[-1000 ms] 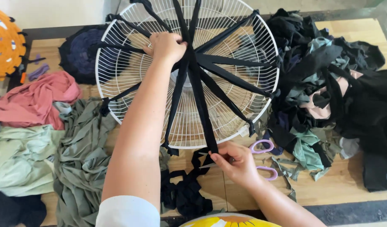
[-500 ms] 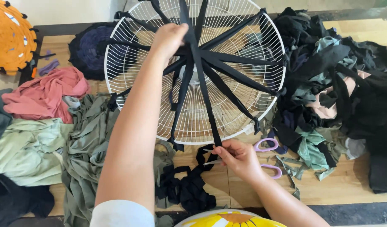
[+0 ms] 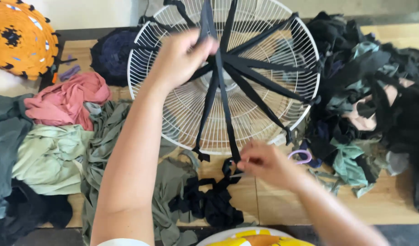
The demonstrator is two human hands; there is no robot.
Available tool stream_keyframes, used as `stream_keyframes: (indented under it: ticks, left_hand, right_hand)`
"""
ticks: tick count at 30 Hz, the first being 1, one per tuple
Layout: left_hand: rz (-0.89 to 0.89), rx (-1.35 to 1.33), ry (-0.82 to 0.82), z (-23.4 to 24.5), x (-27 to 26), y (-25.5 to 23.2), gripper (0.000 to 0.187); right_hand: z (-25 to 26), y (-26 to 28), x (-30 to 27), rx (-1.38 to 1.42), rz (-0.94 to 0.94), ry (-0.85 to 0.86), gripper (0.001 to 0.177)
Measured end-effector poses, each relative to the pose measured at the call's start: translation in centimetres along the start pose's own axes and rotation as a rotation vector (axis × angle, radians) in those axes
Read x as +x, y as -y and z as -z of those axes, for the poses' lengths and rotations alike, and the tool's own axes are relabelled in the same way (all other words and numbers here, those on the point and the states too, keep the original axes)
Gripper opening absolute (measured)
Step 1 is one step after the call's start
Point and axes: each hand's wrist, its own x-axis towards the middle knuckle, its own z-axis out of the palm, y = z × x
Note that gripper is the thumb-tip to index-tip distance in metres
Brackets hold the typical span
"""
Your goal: The recorder is tying and weaving fabric scraps onto a metal fan guard to create a handmade rug.
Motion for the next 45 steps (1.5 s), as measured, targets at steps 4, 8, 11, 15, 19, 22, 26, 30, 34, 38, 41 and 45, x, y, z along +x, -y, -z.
stream_keyframes:
  ticks: [4,8,11,15,19,22,26,30,34,38,41,45]
  left_hand:
    - [-0.239,-0.277,-0.217,0.0,1.3,-1.9,0.028]
    - [0.084,-0.704,-0.316,-0.8,2.1,-4.5,0.031]
    - [-0.114,-0.53,-0.359,-3.2,1.0,-3.5,0.032]
    - [-0.007,-0.714,-0.354,-8.1,-0.2,-0.5,0.029]
    - [0.796,-1.449,0.042,-14.6,-1.6,4.0,0.021]
    - [0.933,-1.428,-0.01,-18.1,-1.7,6.4,0.024]
    - [0.846,-1.063,-0.385,-20.0,-1.0,7.2,0.027]
    - [0.941,-0.989,-0.354,-19.0,0.5,6.3,0.027]
    - [0.838,-1.09,-0.304,-19.4,0.8,7.7,0.031]
    - [0.725,-1.089,-0.208,-20.0,0.9,8.3,0.027]
    - [0.754,-1.14,-0.225,-18.7,0.8,6.6,0.027]
    - [0.711,-1.231,-0.297,-19.9,-0.1,8.5,0.032]
  right_hand:
    - [6.7,3.0,9.1,-0.335,-0.04,0.095,0.015]
    - [11.4,5.6,21.7,0.217,0.43,-0.634,0.016]
    - [14.8,-1.4,29.3,-0.28,0.653,-0.947,0.023]
    - [10.4,-3.6,30.6,-0.483,0.371,-0.625,0.009]
    - [9.0,-7.3,30.0,-1.015,0.077,-0.146,0.021]
    - [9.7,-9.1,31.4,-1.153,-0.074,0.089,0.029]
    - [10.3,-6.4,29.8,-0.953,-0.236,0.175,0.051]
    - [12.5,-11.7,31.1,-0.89,-0.121,0.235,0.05]
    - [11.5,-8.3,29.7,-0.82,-0.123,0.209,0.062]
    - [10.4,-4.1,28.4,-0.734,-0.29,0.033,0.072]
    - [11.8,-8.5,29.8,-0.76,-0.168,-0.006,0.067]
    - [10.9,-4.9,28.0,-0.96,0.015,0.064,0.051]
